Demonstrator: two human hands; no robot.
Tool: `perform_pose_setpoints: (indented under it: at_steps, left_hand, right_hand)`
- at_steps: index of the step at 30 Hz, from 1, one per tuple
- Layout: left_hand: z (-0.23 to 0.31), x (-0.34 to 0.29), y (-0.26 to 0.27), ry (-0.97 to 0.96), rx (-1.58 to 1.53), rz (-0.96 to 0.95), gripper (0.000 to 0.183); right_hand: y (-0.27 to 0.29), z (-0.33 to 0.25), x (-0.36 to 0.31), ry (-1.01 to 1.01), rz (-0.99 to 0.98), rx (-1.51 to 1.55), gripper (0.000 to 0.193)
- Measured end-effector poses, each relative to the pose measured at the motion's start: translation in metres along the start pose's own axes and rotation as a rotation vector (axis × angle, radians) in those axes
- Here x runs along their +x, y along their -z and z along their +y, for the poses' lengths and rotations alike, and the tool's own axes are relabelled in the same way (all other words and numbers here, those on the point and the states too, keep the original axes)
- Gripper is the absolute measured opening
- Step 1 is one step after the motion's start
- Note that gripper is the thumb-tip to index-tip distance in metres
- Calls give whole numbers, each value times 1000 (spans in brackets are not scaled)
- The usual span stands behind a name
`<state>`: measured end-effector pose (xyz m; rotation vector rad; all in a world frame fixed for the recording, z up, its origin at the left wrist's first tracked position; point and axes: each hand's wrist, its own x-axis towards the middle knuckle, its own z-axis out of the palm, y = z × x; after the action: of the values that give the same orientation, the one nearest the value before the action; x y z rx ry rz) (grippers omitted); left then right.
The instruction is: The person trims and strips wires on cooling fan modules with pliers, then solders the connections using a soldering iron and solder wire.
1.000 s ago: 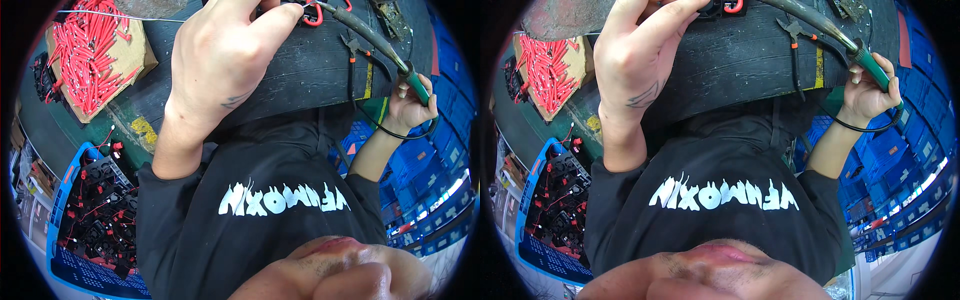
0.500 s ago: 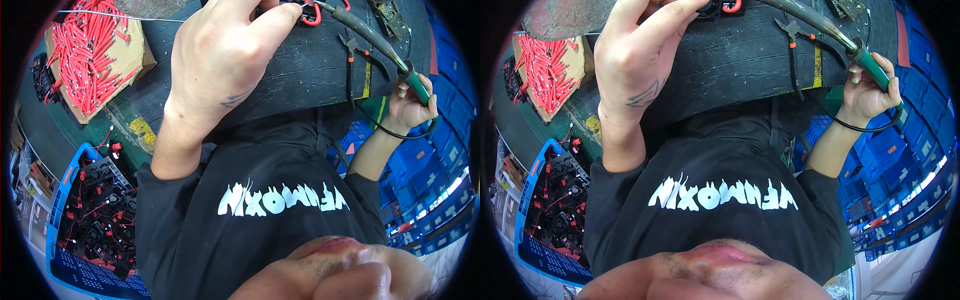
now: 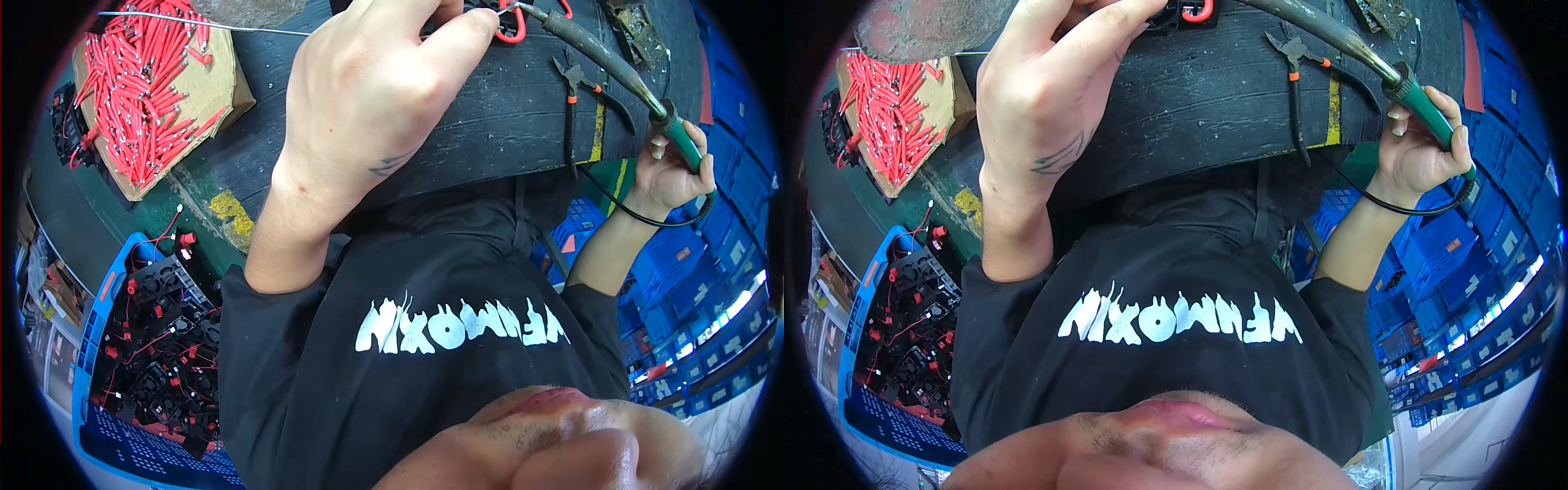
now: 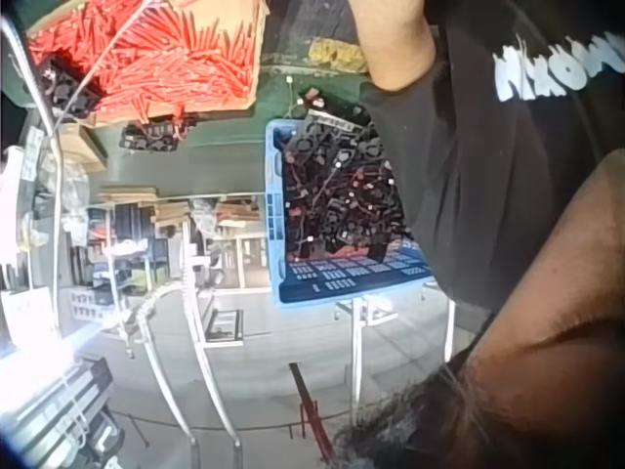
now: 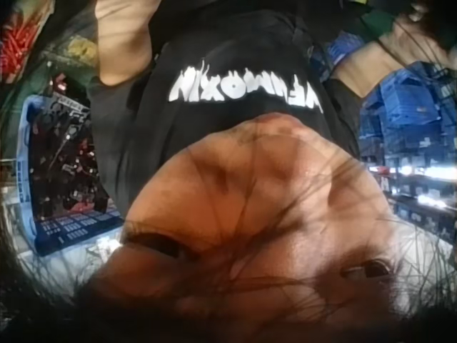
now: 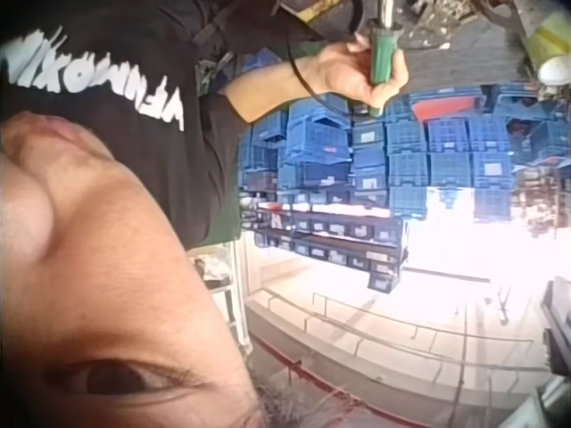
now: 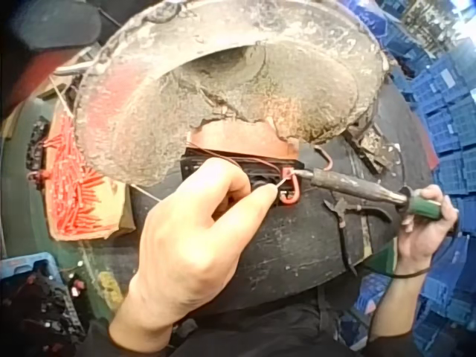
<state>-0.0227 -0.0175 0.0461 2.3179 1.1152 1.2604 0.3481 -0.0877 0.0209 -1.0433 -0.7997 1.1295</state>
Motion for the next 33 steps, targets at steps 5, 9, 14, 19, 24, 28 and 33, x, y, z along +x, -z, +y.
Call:
perform_pose_setpoints:
  at_steps: [5,9,14,19,24,28,33]
  left_hand:
    - [-1,-1,-1,-8,9,13,17]
    - [-6,-6,-4,-22,38,0,16]
    - [1,1,-1,-1,14,8,16]
    - [-1,-1,-1,0,12,2,16]
    - [-1,-1,0,8,8,-4,15]
    - [-1,0,0,13,5,-4,14]
    - [0,0,-1,24,-3,-7,14]
  right_hand:
    - [1,-1,0,-3,7,4,60]
    - [-1,-1,0,-7,14,0,60]
    - [-1,-1,1,-2,25,-19,60]
    - [0,0,0,-9,32,-4,59]
    - [1,-1,1,-1,43,0,59]
    - [1,0,2,7,16,-24,60]
    - [-2,1,3,4,0,-8,60]
